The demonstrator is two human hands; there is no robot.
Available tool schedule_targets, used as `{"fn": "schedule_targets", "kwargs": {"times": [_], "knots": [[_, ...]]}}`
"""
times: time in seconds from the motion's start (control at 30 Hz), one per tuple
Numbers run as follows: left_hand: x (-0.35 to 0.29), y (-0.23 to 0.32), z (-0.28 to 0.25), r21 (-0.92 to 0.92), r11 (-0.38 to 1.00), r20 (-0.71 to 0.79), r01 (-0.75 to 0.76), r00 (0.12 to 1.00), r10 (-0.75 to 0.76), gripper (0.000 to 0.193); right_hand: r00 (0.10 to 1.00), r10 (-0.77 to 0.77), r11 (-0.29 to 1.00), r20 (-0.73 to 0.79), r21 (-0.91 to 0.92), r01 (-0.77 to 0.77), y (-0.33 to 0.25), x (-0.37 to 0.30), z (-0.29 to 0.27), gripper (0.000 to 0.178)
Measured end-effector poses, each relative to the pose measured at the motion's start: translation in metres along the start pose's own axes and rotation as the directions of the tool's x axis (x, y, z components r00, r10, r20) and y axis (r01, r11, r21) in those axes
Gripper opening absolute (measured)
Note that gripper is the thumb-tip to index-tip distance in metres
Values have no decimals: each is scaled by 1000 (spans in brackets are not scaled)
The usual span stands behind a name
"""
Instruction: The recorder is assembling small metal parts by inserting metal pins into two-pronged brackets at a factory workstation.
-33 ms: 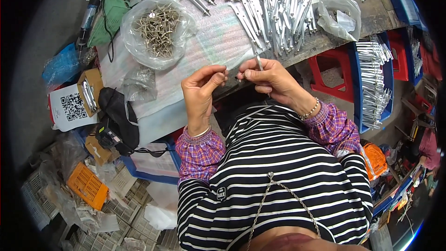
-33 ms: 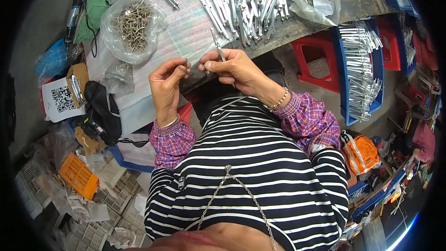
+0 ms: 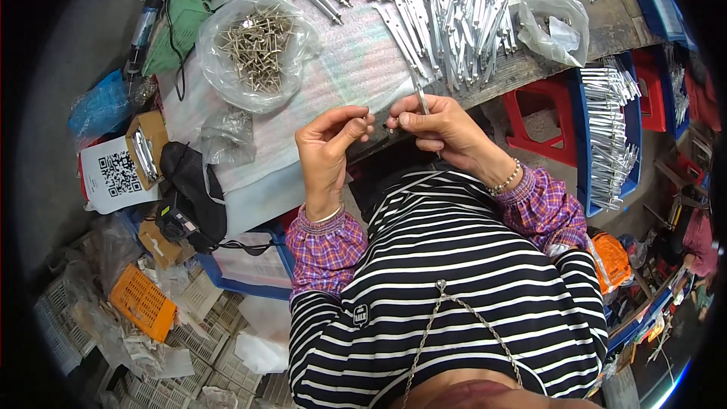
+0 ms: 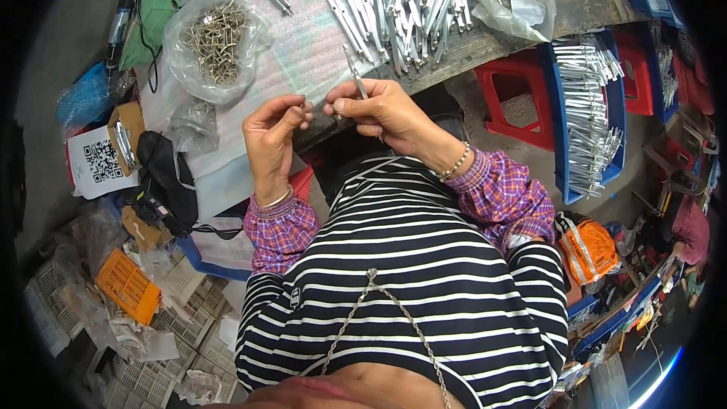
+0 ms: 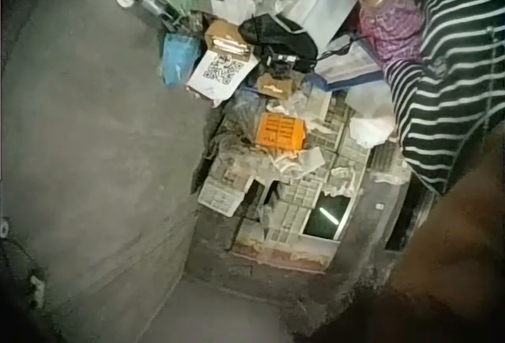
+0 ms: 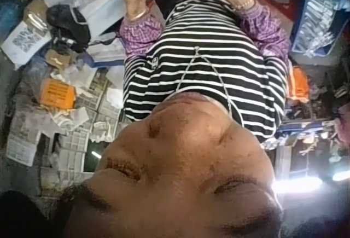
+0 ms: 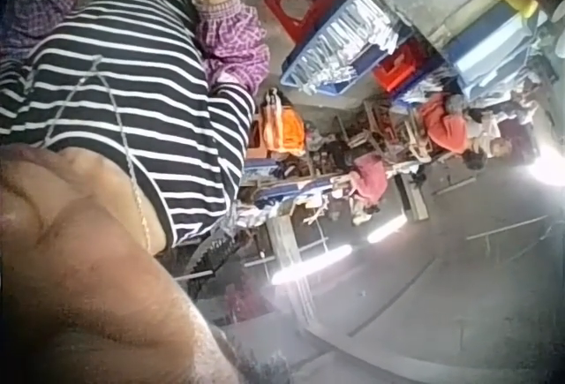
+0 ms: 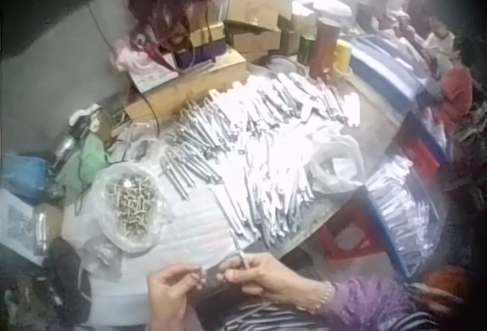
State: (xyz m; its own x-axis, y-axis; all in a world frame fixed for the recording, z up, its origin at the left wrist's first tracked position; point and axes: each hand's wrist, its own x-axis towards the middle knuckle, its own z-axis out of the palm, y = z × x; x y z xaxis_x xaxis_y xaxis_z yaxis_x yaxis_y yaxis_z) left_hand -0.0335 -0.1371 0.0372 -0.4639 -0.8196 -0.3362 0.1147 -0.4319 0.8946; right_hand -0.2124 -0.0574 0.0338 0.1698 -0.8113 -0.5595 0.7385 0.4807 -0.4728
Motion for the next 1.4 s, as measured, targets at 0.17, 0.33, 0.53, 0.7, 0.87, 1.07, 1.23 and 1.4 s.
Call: {"fn": "schedule_targets", "kwargs": {"times": [0.17,0.33,0.53,0.7,0.87,1.07,1.23,1.4], "knots": [[-1,-1,-1,10,1000,4,16,1000,-16,12,1000,3,1000,-2,9,-3,0,0,0,14],[0,-4,-1,-4,1000,12,-26,1000,26,13,1000,9,1000,1,21,-9,2,1,-1,15],[-1,1,1,70,998,39,9,999,-12,16,999,-12,1000,-30,-16,12,2,-1,2,17],[-2,-3,-1,14,1000,69,7,998,-8,17,999,-33,999,-37,-36,31,3,-1,2,17],[-3,0,2,-47,997,80,67,995,-63,18,996,-58,997,-62,-62,54,6,-1,0,17],[-3,-4,2,-8,997,59,71,996,-70,18,995,-81,995,-50,-61,77,9,1,-2,19],[-4,-5,4,3,999,21,33,999,-33,14,994,-101,990,-41,-100,96,10,2,-2,20],[-5,-3,10,27,998,49,63,997,-64,15,991,-132,986,-36,-109,127,11,2,1,20]]}}
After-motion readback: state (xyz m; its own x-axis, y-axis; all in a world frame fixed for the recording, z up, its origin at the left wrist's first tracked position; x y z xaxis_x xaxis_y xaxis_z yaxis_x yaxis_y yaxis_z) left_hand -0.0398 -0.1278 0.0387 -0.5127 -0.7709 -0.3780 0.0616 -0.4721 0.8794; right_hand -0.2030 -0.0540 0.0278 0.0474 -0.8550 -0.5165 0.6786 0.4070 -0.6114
